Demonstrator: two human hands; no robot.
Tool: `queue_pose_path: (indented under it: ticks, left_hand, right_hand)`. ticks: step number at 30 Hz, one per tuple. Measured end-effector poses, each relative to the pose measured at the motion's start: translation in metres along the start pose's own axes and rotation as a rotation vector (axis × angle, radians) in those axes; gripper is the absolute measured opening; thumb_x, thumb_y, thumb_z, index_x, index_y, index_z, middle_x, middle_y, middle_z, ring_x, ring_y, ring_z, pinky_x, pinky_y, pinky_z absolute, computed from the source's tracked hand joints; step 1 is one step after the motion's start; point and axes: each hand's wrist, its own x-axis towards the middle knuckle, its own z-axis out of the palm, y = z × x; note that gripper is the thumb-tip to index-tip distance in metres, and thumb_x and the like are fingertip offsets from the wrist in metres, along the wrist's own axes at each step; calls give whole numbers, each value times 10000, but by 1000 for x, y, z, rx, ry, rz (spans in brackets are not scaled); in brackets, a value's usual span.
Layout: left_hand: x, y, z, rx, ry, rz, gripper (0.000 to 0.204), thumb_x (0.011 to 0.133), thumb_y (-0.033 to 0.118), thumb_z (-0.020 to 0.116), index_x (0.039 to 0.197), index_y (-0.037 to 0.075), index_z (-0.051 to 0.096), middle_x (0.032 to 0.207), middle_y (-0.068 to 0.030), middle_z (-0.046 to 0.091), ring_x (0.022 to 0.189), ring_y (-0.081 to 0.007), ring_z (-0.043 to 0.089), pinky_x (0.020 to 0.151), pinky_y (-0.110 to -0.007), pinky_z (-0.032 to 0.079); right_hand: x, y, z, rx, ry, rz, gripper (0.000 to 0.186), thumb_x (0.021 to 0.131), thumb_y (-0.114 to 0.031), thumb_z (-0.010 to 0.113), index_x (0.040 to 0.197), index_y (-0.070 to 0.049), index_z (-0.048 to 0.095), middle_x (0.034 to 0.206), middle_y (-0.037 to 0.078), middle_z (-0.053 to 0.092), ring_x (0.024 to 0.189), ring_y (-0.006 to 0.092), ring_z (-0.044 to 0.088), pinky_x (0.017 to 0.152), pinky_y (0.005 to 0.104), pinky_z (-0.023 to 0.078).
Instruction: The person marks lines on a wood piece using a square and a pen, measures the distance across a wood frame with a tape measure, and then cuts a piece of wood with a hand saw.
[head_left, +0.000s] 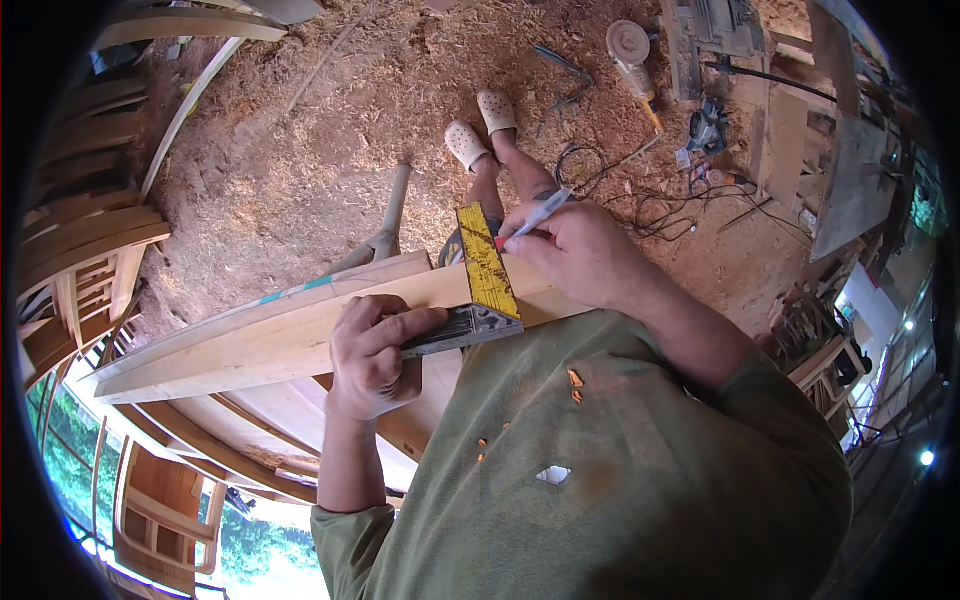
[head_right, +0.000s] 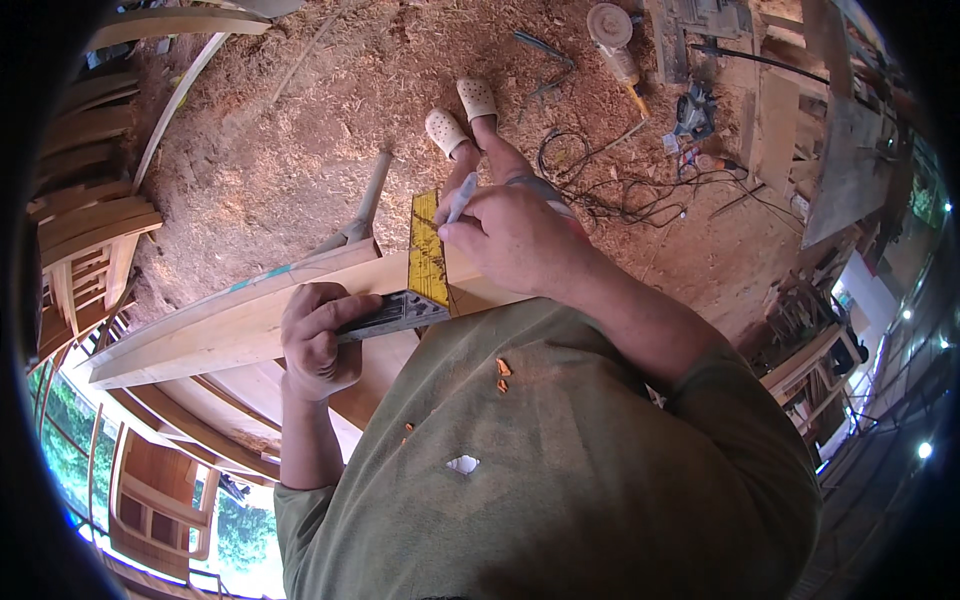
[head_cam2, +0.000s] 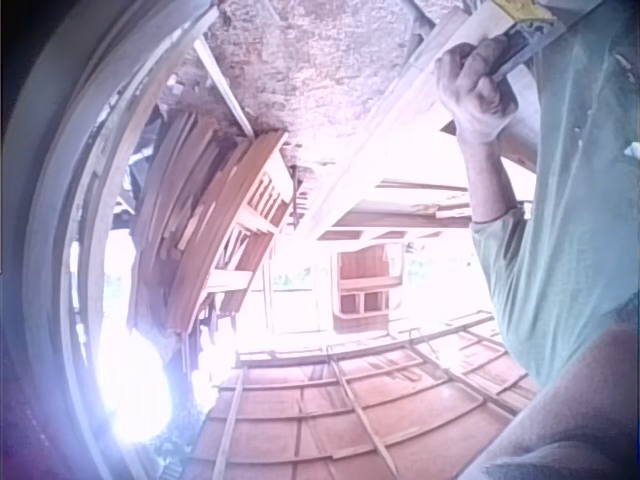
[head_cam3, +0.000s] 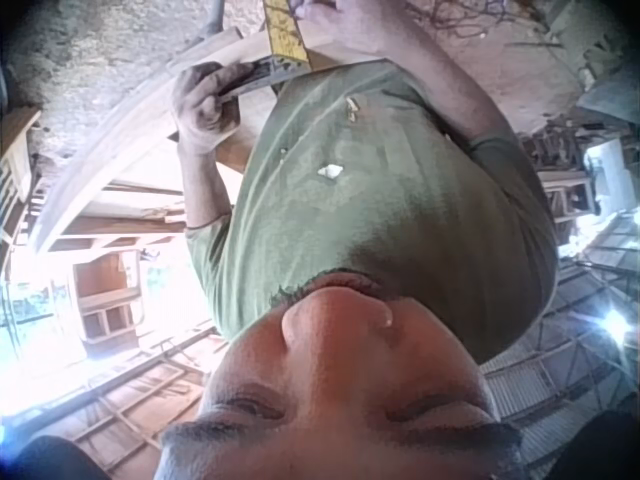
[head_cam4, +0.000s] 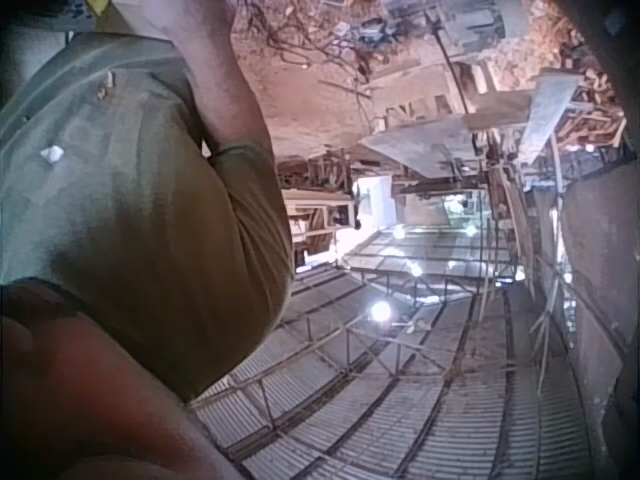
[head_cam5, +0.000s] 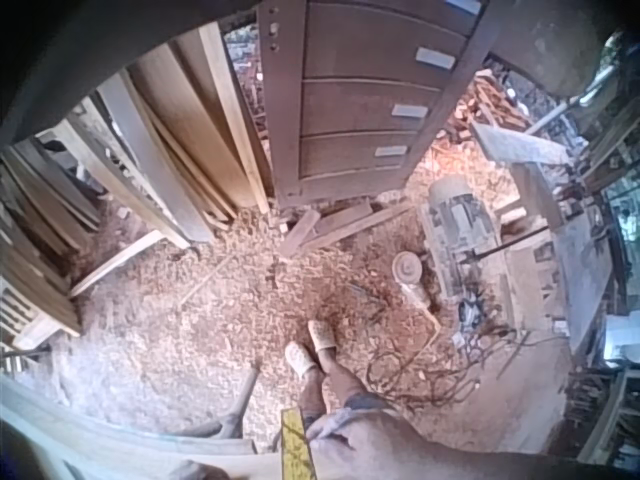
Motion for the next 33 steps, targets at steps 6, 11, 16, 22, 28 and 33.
queue_pose_path:
  ticks: [6, 11, 16, 22, 28, 33]
  left_hand:
    - [-1, -1, 0, -15, 7, 4, 1069, 688, -163, 606, 1476, 454, 232, 954, -43, 755, 656, -256, 628, 563, -346, 492]
    - [1, 0, -1, -3, -17, -5, 1094, 681, -158, 612, 1492, 462, 217, 971, -45, 756, 658, -262, 627, 565, -347, 493]
    - [0, 0, -1, -8, -10, -5, 1119, 683, -155, 615, 1508, 473, 197, 976, -42, 755, 659, -262, 627, 565, -348, 494]
    - [0, -2, 1, -18, 4, 21, 870, 640, -150, 632, 1255, 319, 234, 979, -41, 753, 665, -271, 627, 545, -355, 480]
    - [2, -4, 2, -34, 36, 51, 751, 614, -153, 637, 1178, 252, 351, 981, -48, 753, 682, -284, 626, 538, -370, 471]
    - [1, -6, -18, -60, 102, -91, 581, 807, -141, 609, 1331, 106, 569, 1001, -90, 726, 783, -226, 626, 696, -344, 518]
  right_hand:
    - [-1, -12, -2, 91, 7, 76, 161, 929, -114, 645, 1028, 3, 695, 928, 131, 721, 881, 192, 701, 795, 317, 530]
    - [-1, -1, -1, -6, 3, -74, 170, 924, -108, 648, 1031, 17, 691, 928, 135, 718, 893, 179, 695, 799, 320, 525]
    - [-7, -13, -8, 88, 26, -145, 173, 925, -120, 651, 1024, 16, 690, 926, 135, 716, 886, 190, 695, 788, 324, 520]
    - [-11, -14, -5, 33, 68, -131, 173, 931, -141, 656, 983, 21, 683, 859, 98, 694, 804, 146, 665, 754, 294, 505]
    - [-19, -26, -35, 341, 8, -54, 166, 980, -130, 595, 1014, 20, 659, 875, 50, 675, 813, 116, 629, 766, 267, 491]
    - [-21, -24, -48, 498, 246, -182, 175, 1017, -120, 534, 1054, 21, 631, 954, 56, 664, 895, 118, 616, 826, 270, 487]
